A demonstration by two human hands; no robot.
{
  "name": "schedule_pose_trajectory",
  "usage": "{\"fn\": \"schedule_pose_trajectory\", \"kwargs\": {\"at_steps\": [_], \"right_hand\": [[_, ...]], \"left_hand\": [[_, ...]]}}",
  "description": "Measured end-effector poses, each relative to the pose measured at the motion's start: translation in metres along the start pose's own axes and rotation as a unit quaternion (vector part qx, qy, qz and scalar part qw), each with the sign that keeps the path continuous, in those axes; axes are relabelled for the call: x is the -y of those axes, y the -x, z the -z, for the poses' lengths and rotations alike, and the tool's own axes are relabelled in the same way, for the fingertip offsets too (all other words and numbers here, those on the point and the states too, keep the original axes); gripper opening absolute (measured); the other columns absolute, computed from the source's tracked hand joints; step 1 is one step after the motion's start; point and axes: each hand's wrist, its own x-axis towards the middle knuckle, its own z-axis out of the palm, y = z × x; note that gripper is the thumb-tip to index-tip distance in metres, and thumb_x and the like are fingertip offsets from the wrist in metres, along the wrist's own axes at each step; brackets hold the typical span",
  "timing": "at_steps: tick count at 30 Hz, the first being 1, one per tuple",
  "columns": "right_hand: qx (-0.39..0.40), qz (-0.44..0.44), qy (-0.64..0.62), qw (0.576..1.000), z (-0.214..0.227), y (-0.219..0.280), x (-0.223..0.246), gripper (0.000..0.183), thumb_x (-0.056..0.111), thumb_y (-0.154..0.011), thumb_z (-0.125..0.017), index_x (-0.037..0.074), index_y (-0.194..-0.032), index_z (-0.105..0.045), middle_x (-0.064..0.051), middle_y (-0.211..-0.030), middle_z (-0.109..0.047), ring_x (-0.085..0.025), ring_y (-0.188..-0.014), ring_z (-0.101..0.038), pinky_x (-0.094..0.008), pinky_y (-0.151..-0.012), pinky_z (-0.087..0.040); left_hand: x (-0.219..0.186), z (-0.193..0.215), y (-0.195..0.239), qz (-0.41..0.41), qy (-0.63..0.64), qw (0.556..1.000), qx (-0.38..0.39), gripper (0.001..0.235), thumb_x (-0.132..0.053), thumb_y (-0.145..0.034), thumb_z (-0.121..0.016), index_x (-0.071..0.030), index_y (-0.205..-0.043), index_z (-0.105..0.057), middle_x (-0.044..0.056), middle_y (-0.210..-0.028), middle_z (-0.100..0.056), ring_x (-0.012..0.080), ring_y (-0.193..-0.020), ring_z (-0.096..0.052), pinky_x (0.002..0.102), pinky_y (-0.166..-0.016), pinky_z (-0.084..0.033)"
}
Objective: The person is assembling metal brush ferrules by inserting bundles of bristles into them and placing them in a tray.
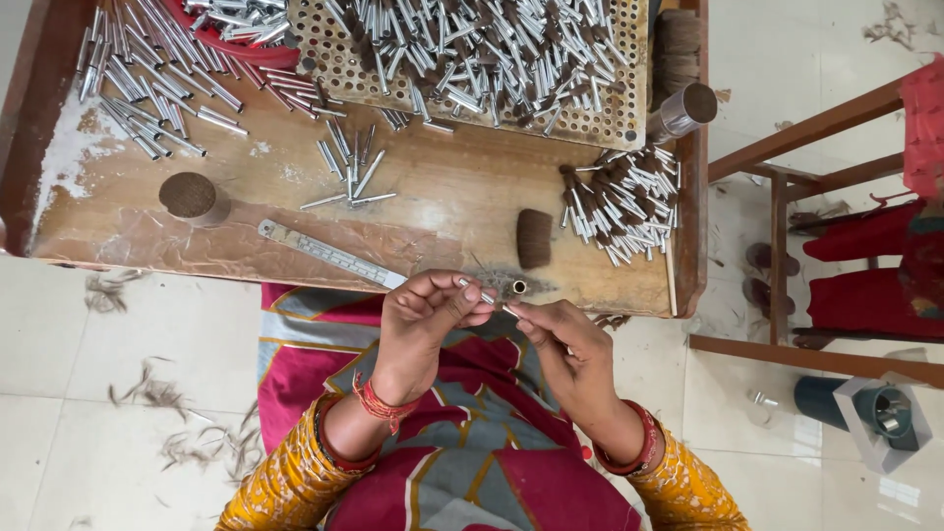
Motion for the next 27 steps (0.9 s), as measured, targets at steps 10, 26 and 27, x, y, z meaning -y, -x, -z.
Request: {"fn": "schedule_pose_trajectory", "kwargs": {"at_steps": [10, 26, 27], "right_hand": [[-0.003, -0.038, 0.003, 0.999, 0.004, 0.003, 0.002, 0.021, 0.001, -0.097, -0.068, 0.004, -0.117, -0.075, -0.006, -0.09, -0.073, -0.012, -0.08, -0.067, -0.024, -0.074, -0.053], [-0.055, -0.075, 0.112, 0.989, 0.03, -0.019, -0.021, 0.012, 0.006, -0.096, -0.072, 0.003, -0.107, -0.074, -0.008, -0.087, -0.068, -0.014, -0.069, -0.06, -0.027, -0.063, -0.047], [-0.078, -0.048, 0.177, 0.98, 0.034, -0.024, -0.029, 0.012, 0.005, -0.096, -0.072, 0.004, -0.108, -0.074, -0.009, -0.09, -0.067, -0.017, -0.073, -0.06, -0.029, -0.066, -0.047]], "left_hand": [[0.012, -0.006, 0.0, -0.024, -0.039, 0.999, 0.004, 0.015, -0.001, -0.095, -0.072, 0.005, -0.109, -0.073, 0.015, -0.102, -0.078, 0.0167, -0.09, -0.075, 0.031, -0.081, -0.064], [-0.006, -0.01, -0.017, -0.106, -0.108, 0.988, 0.035, 0.015, 0.004, -0.094, -0.07, 0.002, -0.109, -0.071, 0.009, -0.109, -0.075, 0.0134, -0.099, -0.073, 0.028, -0.087, -0.064], [-0.006, -0.009, -0.017, -0.116, -0.138, 0.982, 0.049, 0.017, 0.005, -0.094, -0.07, 0.001, -0.11, -0.071, 0.007, -0.109, -0.073, 0.0119, -0.098, -0.072, 0.026, -0.086, -0.062]]}}
